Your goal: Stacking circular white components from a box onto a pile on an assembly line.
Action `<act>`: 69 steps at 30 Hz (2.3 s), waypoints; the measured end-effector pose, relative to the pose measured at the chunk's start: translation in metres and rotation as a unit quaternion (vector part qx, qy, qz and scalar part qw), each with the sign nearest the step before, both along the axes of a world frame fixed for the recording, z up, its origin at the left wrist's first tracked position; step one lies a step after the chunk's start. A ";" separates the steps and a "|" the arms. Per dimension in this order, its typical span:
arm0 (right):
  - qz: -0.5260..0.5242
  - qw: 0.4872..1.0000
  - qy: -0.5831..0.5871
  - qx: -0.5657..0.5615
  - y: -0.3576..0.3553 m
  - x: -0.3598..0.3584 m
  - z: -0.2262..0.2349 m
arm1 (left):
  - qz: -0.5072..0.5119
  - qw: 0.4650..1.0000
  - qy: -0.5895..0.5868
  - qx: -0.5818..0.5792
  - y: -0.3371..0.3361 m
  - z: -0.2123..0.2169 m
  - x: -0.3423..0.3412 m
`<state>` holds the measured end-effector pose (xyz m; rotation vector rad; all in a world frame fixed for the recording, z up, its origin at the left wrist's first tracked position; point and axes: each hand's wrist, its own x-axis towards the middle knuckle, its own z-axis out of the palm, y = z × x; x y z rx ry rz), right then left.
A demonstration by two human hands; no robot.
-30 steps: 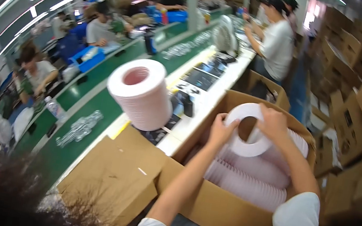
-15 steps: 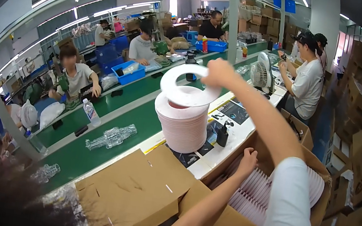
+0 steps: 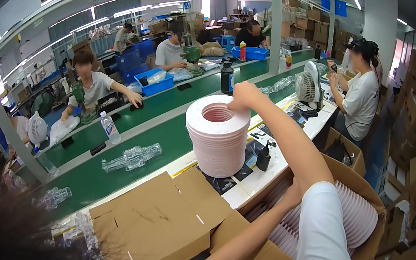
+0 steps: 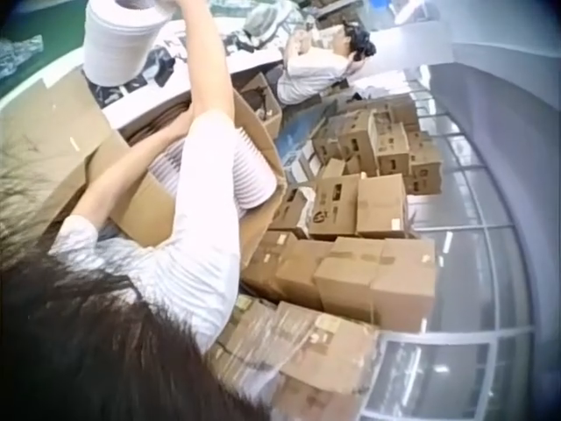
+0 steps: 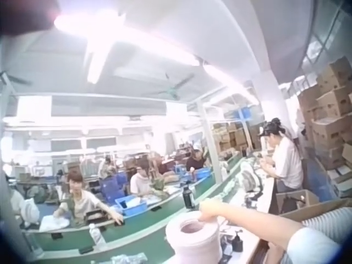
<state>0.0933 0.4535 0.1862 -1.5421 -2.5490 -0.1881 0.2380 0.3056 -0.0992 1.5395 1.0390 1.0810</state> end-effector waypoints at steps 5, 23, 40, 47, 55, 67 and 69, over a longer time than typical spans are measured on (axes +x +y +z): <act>0.017 0.999 0.032 -0.022 -0.002 -0.003 -0.001 | 0.017 0.999 -0.003 0.029 0.005 -0.008 0.004; -0.004 0.998 -0.004 -0.070 -0.020 0.007 0.010 | -0.056 0.991 0.019 0.120 0.005 -0.029 0.013; -0.538 0.793 0.273 0.087 -0.395 0.452 -0.235 | -0.188 0.809 0.516 0.209 -0.031 0.024 -0.017; -0.636 0.760 0.131 0.016 -0.372 0.467 -0.247 | -0.188 0.806 0.529 0.187 -0.030 0.025 -0.021; -0.639 0.755 0.116 0.087 -0.384 0.491 -0.241 | -0.200 0.805 0.528 0.179 -0.032 0.026 -0.021; -0.515 0.807 0.237 0.165 -0.431 0.387 -0.108 | -0.207 0.871 0.403 0.191 -0.030 0.032 -0.016; -0.470 0.828 0.271 0.143 -0.416 0.369 -0.114 | -0.188 0.897 0.334 0.222 -0.035 0.037 -0.019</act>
